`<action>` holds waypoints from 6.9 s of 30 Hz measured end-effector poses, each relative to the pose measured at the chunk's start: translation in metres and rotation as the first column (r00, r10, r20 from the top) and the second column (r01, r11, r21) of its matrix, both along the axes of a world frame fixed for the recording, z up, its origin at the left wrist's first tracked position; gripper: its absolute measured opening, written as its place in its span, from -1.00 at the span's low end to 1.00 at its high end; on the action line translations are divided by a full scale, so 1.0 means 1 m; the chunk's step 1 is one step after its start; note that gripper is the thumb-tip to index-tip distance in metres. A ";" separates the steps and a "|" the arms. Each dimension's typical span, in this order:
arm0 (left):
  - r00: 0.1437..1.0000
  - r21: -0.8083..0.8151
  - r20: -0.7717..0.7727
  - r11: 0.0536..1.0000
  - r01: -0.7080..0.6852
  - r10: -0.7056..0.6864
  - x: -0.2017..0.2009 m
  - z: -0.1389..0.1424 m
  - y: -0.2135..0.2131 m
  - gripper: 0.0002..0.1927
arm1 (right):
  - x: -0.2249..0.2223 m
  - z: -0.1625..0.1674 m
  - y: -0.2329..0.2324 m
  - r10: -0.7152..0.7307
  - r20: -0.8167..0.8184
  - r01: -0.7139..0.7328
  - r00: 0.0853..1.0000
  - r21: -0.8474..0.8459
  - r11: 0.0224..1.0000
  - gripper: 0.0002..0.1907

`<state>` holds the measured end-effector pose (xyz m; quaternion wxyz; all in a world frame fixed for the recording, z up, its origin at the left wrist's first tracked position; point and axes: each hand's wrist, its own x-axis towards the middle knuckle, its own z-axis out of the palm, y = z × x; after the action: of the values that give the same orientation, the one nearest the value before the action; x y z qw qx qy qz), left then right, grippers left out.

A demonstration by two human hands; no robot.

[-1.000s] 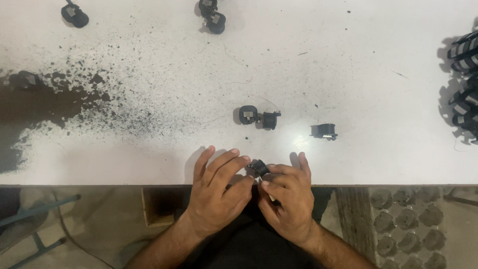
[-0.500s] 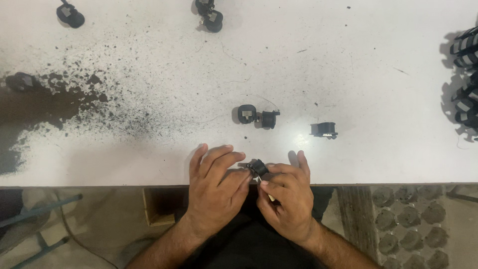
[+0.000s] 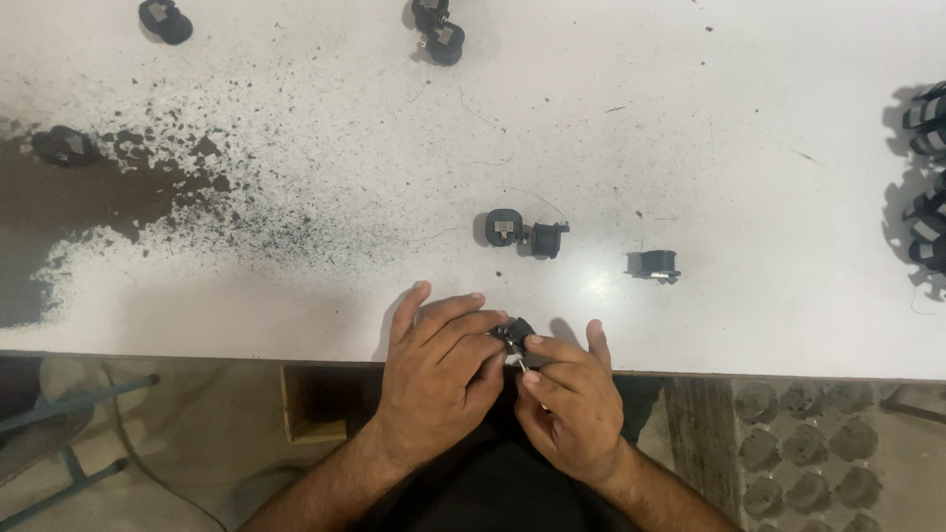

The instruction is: The person sits at a white workbench fitting small black plastic housings together, using a small stick-like tool to press or seat parts inside each housing. Finished assemblies are set aside on the table, and the person repeatedly picks up the next unassembled housing and continues the same fitting process.

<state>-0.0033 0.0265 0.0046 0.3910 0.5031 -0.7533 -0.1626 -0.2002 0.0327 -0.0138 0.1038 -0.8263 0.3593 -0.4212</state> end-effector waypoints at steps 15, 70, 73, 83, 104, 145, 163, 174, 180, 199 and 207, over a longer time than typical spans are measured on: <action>0.999 0.046 -0.048 0.999 -0.009 0.012 0.004 0.003 -0.001 -0.91 | 0.010 0.029 -0.004 -0.049 -0.070 0.054 0.996 0.084 0.995 -0.70; 0.990 0.166 -0.137 0.985 0.049 -0.026 -0.010 0.020 -0.005 -0.84 | -0.005 0.006 0.003 -0.003 0.077 -0.006 0.997 0.113 0.994 -0.65; 0.988 0.163 -0.148 0.984 0.068 -0.044 -0.009 0.018 -0.004 -0.82 | -0.005 0.006 0.003 -0.013 0.066 0.007 0.998 0.098 0.995 -0.65; 0.986 0.177 -0.122 0.975 0.132 -0.112 -0.013 0.025 -0.014 -0.85 | -0.014 0.012 -0.011 -0.101 -0.057 0.102 0.993 0.015 0.995 -0.62; 0.980 0.154 0.044 0.971 0.183 -0.192 -0.002 0.033 -0.026 -0.58 | -0.021 0.051 -0.029 -0.164 -0.261 0.200 0.951 0.117 0.973 -0.56; 0.999 -0.071 0.035 0.997 0.039 -0.036 -0.003 0.003 0.003 -0.80 | -0.007 0.017 0.003 -0.042 0.009 0.041 0.999 0.095 0.995 -0.67; 0.994 -0.296 0.095 0.952 0.077 -0.050 -0.003 0.000 0.004 -0.82 | -0.001 0.015 0.001 -0.060 0.009 0.059 0.998 0.140 0.988 -0.67; 0.996 -0.107 0.079 0.994 -0.021 0.030 -0.004 -0.003 0.003 -0.87 | -0.005 0.003 0.005 -0.058 0.018 0.056 0.998 0.096 0.994 -0.64; 0.998 -0.034 0.064 0.999 0.015 -0.013 -0.002 -0.001 0.001 -0.92 | -0.009 -0.002 0.007 0.083 0.020 -0.084 0.996 0.054 0.995 -0.55; 0.999 0.046 -0.029 0.998 0.042 -0.040 0.002 0.009 -0.001 -0.90 | -0.003 0.023 -0.003 0.019 0.010 -0.020 1.000 0.094 0.995 -0.71; 0.998 0.083 -0.052 0.996 -0.024 0.028 0.005 0.010 -0.006 -0.72 | -0.010 0.041 -0.022 -0.168 -0.194 0.198 0.966 0.148 0.969 -0.50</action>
<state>0.0017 0.0207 0.0147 0.3920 0.5242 -0.7286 -0.2019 -0.2103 0.0104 0.0270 0.0998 -0.8126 0.4760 -0.3212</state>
